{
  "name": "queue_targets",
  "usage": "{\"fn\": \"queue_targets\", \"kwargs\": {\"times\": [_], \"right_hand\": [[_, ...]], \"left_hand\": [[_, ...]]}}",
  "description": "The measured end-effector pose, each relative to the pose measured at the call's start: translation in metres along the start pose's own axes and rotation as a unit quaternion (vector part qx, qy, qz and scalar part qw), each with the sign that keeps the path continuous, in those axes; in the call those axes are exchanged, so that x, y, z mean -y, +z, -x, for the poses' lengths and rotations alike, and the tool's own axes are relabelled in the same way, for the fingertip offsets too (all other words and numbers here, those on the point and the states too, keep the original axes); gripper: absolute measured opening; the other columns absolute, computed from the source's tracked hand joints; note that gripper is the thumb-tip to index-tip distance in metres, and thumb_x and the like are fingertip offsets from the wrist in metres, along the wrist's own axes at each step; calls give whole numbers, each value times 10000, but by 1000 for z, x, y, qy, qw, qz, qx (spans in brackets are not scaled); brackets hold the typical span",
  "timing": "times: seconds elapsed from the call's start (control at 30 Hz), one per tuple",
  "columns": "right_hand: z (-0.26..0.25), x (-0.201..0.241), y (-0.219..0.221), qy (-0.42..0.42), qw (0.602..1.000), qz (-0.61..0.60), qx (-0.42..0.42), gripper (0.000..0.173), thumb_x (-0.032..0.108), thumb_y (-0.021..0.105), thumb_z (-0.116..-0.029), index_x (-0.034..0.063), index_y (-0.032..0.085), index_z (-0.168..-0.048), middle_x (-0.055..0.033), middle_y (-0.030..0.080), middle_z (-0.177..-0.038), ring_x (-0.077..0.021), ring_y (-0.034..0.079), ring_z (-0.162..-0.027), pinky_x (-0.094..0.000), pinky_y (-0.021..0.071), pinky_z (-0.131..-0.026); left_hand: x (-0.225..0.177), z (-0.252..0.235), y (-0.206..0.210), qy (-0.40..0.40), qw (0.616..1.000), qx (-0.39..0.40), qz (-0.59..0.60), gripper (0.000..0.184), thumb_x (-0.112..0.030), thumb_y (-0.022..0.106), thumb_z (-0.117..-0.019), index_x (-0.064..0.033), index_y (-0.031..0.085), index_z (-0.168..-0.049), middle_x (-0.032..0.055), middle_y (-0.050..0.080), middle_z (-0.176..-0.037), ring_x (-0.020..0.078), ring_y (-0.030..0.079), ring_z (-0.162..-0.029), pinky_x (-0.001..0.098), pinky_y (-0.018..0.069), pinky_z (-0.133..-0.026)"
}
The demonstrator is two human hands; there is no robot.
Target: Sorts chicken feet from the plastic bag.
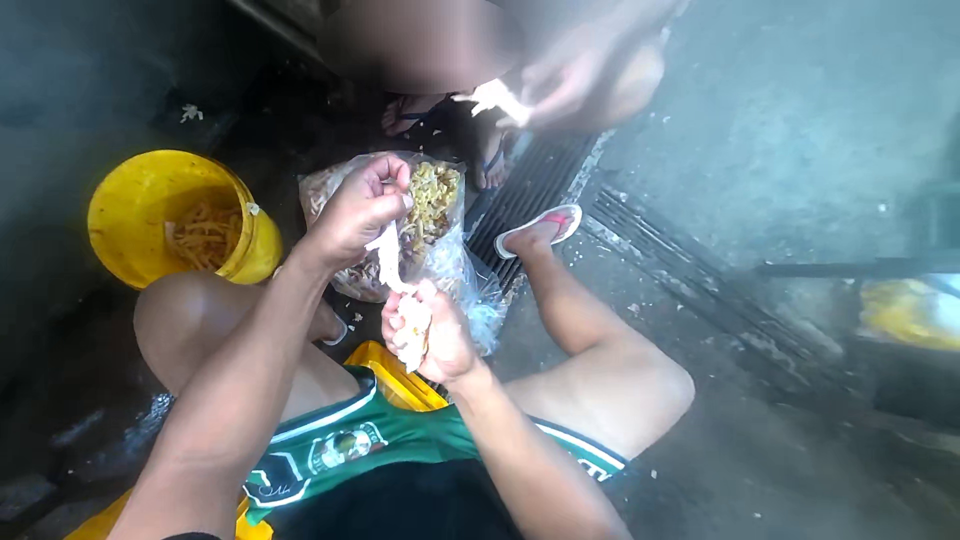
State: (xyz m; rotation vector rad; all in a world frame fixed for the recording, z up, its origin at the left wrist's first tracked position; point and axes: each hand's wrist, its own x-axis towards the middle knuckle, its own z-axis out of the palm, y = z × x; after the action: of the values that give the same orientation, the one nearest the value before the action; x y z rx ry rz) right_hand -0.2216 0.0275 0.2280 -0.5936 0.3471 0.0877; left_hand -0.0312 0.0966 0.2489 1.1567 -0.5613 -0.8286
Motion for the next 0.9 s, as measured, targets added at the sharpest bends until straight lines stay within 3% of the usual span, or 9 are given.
{"fn": "queue_targets", "kwargs": {"times": [0.1, 0.3, 0.4, 0.47, 0.53, 0.63, 0.7, 0.8, 0.9], "right_hand": [[-3, -3, 6, -18, 1000, -1, -24, 305, 302, 539, -1060, 30, 614, -944, -47, 550, -719, -101, 516, -544, -237, 465, -495], [-2, 2, 0, -143, 987, 25, -64, 204, 193, 518, -1041, 57, 630, -939, -34, 565, -683, -109, 534, -542, -263, 495, -515], [9, 13, -13, -179, 981, 63, -36, 214, 206, 555, -1025, 104, 627, -851, -2, 559, -674, -97, 536, -542, -259, 494, -512], [18, 20, -31, -167, 981, 94, -21, 196, 169, 573, -1005, 96, 646, -839, -5, 580, -681, -100, 553, -547, -255, 499, -509], [26, 28, -54, -139, 982, 127, -22, 192, 171, 566, -1008, 97, 658, -857, -9, 605, -709, -99, 571, -562, -250, 509, -515], [37, 38, -95, -108, 981, 149, -58, 188, 195, 545, -1021, 105, 654, -898, -16, 628, -754, -100, 571, -566, -253, 508, -511], [43, 42, -120, -97, 977, 167, -95, 180, 188, 527, -1011, 109, 648, -903, -19, 644, -773, -100, 578, -565, -248, 510, -506], [41, 36, -146, -92, 958, 221, -157, 182, 134, 498, -987, 98, 650, -894, -17, 665, -773, -93, 572, -558, -241, 486, -488], [31, 28, -145, -68, 944, 263, -186, 166, 102, 515, -956, 48, 672, -961, -30, 685, -801, -98, 590, -581, -251, 500, -505]], "left_hand": [[1, 1, 8, 1, 999, 3, -35, 194, 34, 598, -888, -117, 533, -992, -51, 505, -680, 25, 468, -547, 172, 412, -510], [1, -1, 6, -11, 986, -97, -135, 177, 2, 591, -871, -85, 559, -1022, -20, 478, -627, 62, 416, -489, 213, 347, -448], [-10, 0, -33, 25, 956, -224, -186, 155, -67, 592, -928, -33, 591, -1079, 13, 579, -813, 89, 545, -639, 275, 499, -566], [-42, 15, -67, 13, 913, -284, -292, 211, -112, 604, -939, -32, 588, -1134, 40, 615, -901, 111, 599, -703, 307, 542, -613], [-85, 44, -93, -71, 821, -334, -457, 333, -229, 662, -956, -34, 605, -1219, 115, 666, -1013, 190, 664, -822, 413, 585, -725], [-101, 84, -130, -228, 707, -402, -535, 617, -432, 733, -933, -30, 564, -1369, 282, 616, -1280, 455, 594, -1188, 687, 455, -996], [-92, 89, -130, -289, 676, -426, -527, 711, -473, 733, -923, -29, 527, -1439, 319, 573, -1351, 505, 534, -1275, 730, 389, -1043], [-71, 62, -91, -283, 709, -369, -531, 588, -406, 655, -994, -9, 547, -1414, 313, 631, -1237, 483, 633, -1122, 693, 489, -954], [-15, 20, -58, -290, 769, -254, -510, 380, -314, 657, -1007, -48, 677, -1278, 237, 681, -1186, 404, 657, -1098, 648, 497, -957]]}}
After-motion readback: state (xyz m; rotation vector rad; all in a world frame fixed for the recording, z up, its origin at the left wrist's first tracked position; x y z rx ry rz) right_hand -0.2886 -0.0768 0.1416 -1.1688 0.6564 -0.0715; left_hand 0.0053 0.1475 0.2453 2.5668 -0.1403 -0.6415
